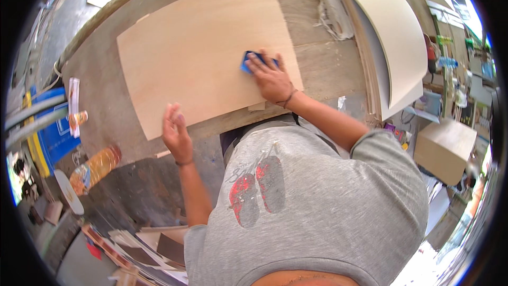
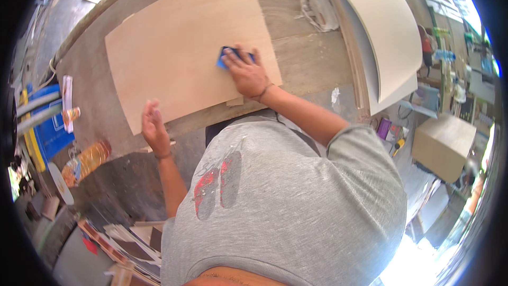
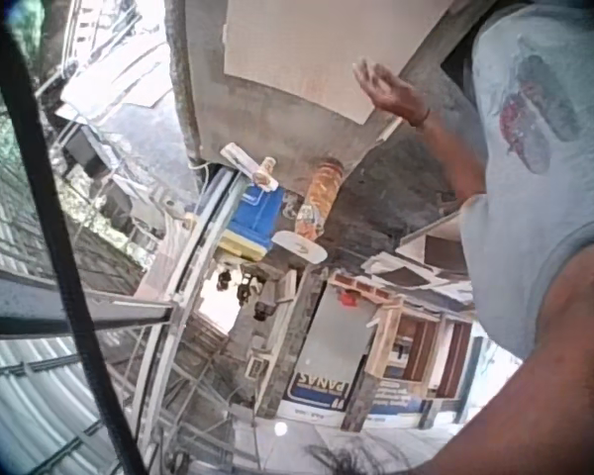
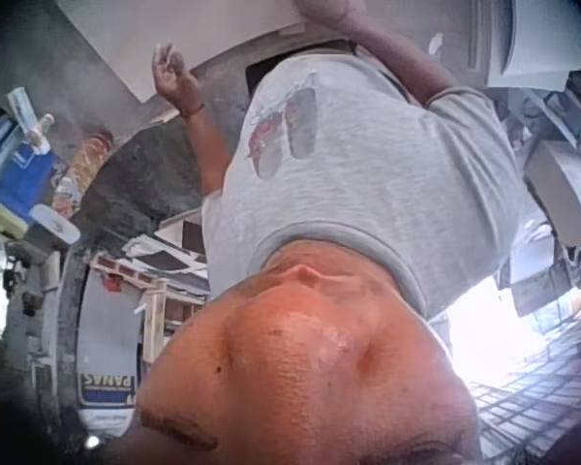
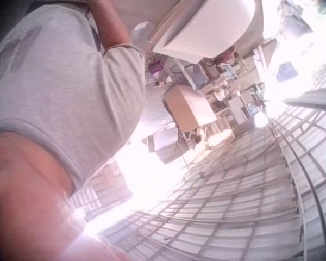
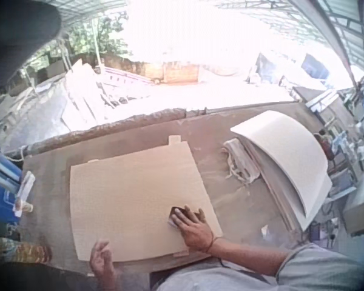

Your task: The person sands the surface of a wooden panel by hand, pours liquid adhesive from a bottle onto the panel, and spreads the adhesive across the surface using a flat applicator. The person then positions a second sheet onto the adhesive, presses it down by hand, and wipes the edges and surface with a cloth.

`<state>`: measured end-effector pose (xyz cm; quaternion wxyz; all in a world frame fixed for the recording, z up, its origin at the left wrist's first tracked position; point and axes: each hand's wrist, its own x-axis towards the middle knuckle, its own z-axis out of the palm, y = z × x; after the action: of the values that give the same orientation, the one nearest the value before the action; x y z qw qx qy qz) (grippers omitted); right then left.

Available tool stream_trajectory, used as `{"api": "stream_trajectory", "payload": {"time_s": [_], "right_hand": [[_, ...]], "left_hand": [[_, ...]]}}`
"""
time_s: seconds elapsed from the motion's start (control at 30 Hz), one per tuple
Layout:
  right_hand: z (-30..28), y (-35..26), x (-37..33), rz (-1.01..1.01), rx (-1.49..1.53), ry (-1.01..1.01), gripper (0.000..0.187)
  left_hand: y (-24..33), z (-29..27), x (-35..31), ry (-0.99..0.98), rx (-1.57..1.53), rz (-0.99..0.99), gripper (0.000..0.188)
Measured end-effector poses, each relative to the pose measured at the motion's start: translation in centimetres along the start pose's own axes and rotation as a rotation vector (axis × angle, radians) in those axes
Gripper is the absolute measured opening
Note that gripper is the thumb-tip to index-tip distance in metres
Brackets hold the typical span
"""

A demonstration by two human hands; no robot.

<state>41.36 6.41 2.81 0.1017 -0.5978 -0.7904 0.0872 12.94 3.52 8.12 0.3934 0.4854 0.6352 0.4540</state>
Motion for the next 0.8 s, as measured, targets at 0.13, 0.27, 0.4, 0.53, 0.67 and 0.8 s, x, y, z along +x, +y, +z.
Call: {"api": "stream_trajectory", "payload": {"time_s": [0.13,0.27,0.4,0.53,0.67,0.8], "right_hand": [[-1.7,6.1,-6.1,0.498,0.164,0.155,0.046],[-0.2,5.6,-10.7,0.367,0.58,0.192,0.05],[0.0,3.6,-9.1,0.444,0.372,0.127,0.056],[2.2,7.0,-4.7,0.363,0.482,0.244,0.055],[1.5,11.6,7.8,0.347,0.509,0.35,0.051],[0.8,11.0,7.6,0.241,0.462,0.337,0.051]], "left_hand": [[-0.8,4.4,8.7,0.023,0.199,0.229,0.043],[-2.3,8.7,14.7,0.012,0.576,0.468,0.058],[-4.6,11.6,14.8,-0.1,1.136,0.387,0.082],[-4.3,11.8,14.7,-0.112,1.201,0.394,0.08],[-4.1,12.3,15.4,-0.122,1.207,0.43,0.078],[-4.5,11.7,14.8,-0.111,1.189,0.421,0.077]]}}
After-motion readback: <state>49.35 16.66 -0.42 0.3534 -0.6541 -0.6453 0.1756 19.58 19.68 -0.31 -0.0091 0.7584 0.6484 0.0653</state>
